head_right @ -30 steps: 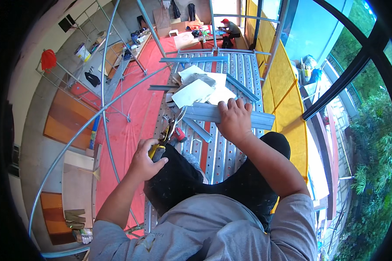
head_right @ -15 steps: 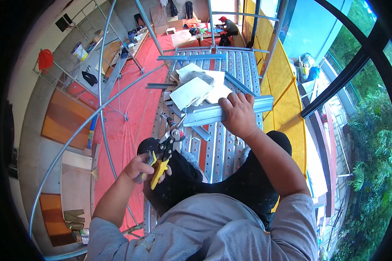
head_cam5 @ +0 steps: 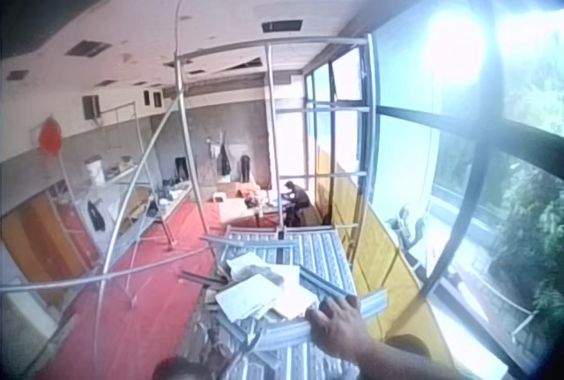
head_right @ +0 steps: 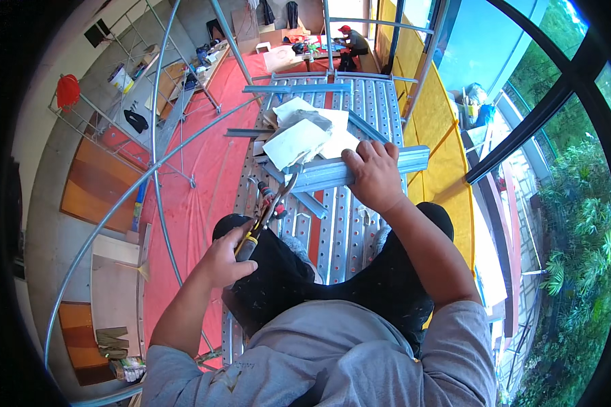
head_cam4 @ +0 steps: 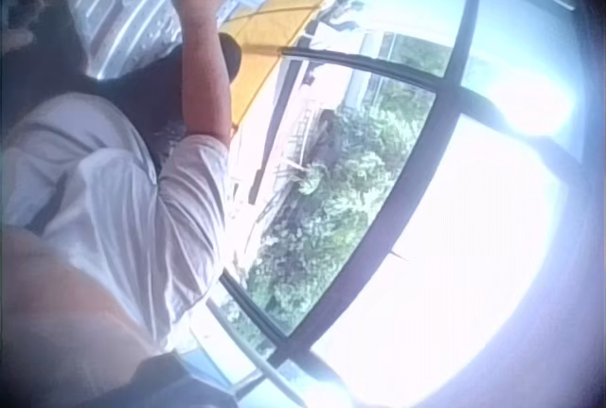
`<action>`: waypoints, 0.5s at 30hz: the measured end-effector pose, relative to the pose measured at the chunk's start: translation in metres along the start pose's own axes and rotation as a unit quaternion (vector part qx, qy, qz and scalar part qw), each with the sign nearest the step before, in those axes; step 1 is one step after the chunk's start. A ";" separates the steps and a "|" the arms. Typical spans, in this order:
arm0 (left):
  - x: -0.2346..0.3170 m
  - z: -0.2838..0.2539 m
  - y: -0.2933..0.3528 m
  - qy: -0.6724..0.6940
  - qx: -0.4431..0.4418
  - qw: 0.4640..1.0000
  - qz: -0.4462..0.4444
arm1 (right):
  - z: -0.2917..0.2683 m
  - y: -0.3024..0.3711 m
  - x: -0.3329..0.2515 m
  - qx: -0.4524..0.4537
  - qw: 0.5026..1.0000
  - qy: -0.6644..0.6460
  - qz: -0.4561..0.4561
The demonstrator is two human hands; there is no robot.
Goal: The person cuts a piece of white ceiling material with shears and uses a power drill to secure it into a hole in the ceiling while standing on scaffolding.
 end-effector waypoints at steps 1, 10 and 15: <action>-0.005 0.002 0.000 0.005 -0.018 0.999 -0.037 | -0.002 0.000 -0.001 0.014 1.000 0.001 -0.003; -0.029 0.008 -0.010 0.027 -0.041 0.992 -0.118 | 0.006 0.010 -0.012 0.010 0.999 0.018 0.036; -0.021 -0.001 -0.016 -0.090 -0.006 0.991 -0.099 | 0.008 0.012 -0.012 0.011 0.999 0.032 0.038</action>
Point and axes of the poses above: each hand's wrist, its own y-axis away from the middle knuckle, its own z-axis out of the palm, x = y × z, the point moved 9 cm from there along -y, towards the middle knuckle
